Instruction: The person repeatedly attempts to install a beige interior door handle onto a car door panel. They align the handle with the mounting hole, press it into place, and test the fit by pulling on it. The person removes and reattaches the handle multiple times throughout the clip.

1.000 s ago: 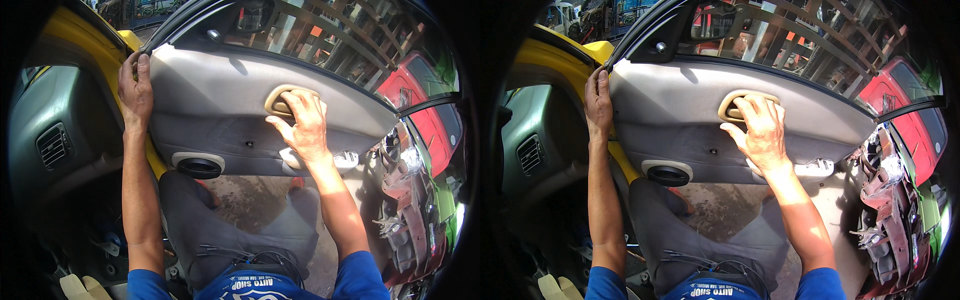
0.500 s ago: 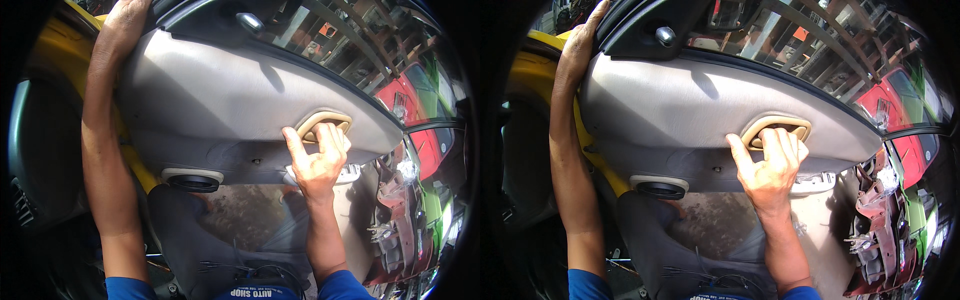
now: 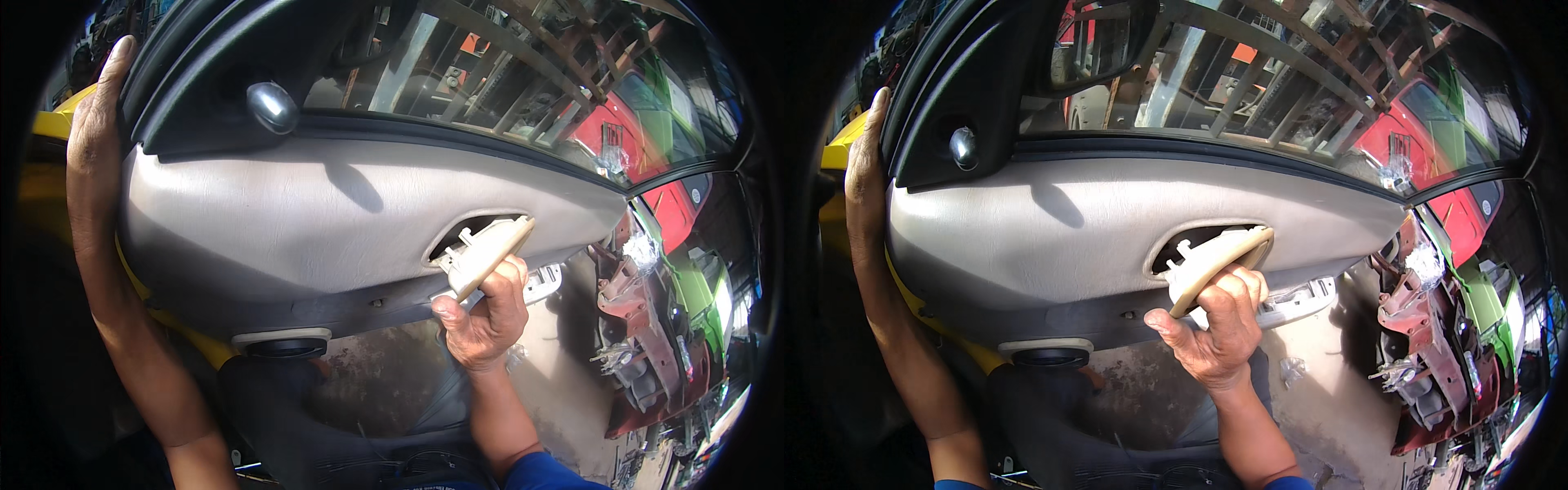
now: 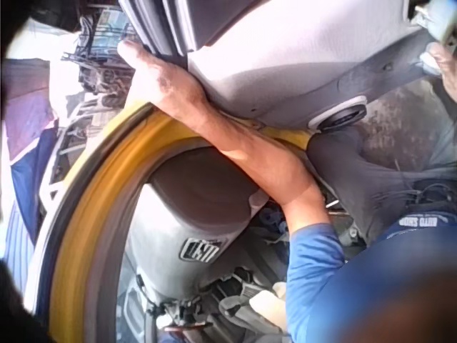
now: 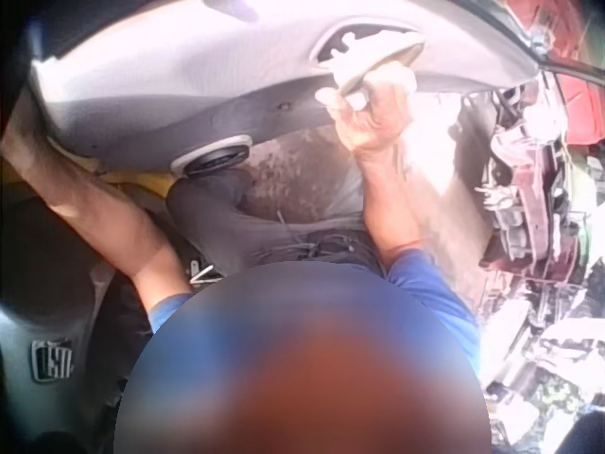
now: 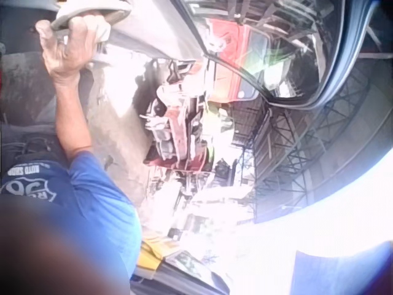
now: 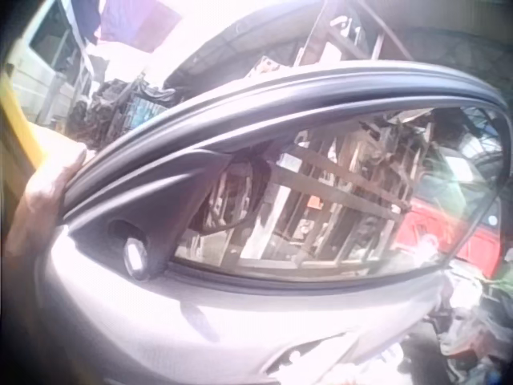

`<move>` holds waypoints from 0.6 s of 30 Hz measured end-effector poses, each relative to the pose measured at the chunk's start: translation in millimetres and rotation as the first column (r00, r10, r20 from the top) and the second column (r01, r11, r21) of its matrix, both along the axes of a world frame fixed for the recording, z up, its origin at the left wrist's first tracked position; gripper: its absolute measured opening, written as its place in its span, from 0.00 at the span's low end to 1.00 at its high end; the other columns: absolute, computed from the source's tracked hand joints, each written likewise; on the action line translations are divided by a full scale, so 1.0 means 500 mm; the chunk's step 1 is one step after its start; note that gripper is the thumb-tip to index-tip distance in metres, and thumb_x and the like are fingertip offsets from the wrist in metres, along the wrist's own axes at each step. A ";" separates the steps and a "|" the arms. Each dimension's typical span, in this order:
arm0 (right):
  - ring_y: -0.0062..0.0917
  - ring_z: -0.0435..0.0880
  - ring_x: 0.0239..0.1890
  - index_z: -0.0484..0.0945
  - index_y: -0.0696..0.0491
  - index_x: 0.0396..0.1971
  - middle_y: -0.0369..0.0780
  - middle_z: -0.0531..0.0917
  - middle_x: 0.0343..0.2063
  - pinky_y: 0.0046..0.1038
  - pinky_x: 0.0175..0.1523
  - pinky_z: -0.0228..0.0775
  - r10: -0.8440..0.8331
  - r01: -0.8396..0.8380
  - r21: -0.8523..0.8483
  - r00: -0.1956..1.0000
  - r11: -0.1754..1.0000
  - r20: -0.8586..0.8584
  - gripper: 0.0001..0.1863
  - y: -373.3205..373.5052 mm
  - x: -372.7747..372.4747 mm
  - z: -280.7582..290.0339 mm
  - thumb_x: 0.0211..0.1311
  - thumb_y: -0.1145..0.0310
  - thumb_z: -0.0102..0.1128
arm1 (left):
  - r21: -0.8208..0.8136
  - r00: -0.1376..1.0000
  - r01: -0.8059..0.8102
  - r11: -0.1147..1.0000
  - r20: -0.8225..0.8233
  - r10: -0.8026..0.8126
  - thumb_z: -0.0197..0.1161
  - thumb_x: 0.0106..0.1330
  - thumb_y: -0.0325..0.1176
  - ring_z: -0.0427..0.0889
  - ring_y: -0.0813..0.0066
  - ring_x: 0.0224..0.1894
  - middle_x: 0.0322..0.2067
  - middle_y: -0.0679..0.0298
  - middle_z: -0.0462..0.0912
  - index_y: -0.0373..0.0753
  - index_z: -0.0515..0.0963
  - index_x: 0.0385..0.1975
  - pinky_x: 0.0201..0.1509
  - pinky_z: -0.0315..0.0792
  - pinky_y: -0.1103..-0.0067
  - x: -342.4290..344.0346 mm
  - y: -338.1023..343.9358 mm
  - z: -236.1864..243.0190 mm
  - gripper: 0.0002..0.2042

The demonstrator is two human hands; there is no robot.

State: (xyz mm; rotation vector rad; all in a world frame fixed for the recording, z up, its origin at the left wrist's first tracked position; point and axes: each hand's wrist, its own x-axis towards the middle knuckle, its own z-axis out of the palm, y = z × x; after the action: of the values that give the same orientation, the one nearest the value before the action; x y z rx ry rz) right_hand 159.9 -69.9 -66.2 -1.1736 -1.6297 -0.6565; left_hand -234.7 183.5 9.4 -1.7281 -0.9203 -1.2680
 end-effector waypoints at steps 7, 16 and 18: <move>0.31 0.80 0.42 0.79 0.48 0.39 0.34 0.82 0.34 0.37 0.54 0.64 -0.152 0.149 0.102 0.988 0.984 0.029 0.32 0.053 -0.019 -0.021 0.56 0.34 0.77 | -0.102 0.996 0.060 0.993 0.078 -0.052 0.57 0.76 0.18 0.77 0.57 0.74 0.75 0.59 0.75 0.47 0.66 0.81 0.79 0.71 0.63 0.000 -0.022 0.008 0.33; 0.31 0.80 0.44 0.79 0.46 0.41 0.34 0.81 0.38 0.37 0.55 0.59 -0.186 0.177 0.159 0.982 0.971 0.041 0.31 0.076 -0.024 -0.032 0.56 0.35 0.79 | 0.036 0.983 -0.163 0.986 -0.074 0.165 0.57 0.79 0.19 0.76 0.59 0.75 0.74 0.58 0.76 0.44 0.69 0.79 0.79 0.72 0.65 -0.025 -0.004 0.016 0.29; 0.31 0.80 0.45 0.79 0.46 0.41 0.33 0.80 0.38 0.37 0.56 0.58 -0.175 0.165 0.142 0.983 0.976 0.057 0.31 0.072 -0.016 -0.034 0.55 0.36 0.80 | -0.076 0.999 -0.048 0.996 -0.014 0.048 0.58 0.79 0.19 0.76 0.59 0.75 0.74 0.57 0.76 0.43 0.70 0.78 0.79 0.73 0.65 -0.026 -0.008 0.017 0.28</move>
State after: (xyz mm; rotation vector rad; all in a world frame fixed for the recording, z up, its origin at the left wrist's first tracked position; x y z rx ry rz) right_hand 151.7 -33.9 -83.3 -1.2092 -1.5259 -0.9133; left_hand -247.9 179.6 17.9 -1.7600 -1.0087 -1.2038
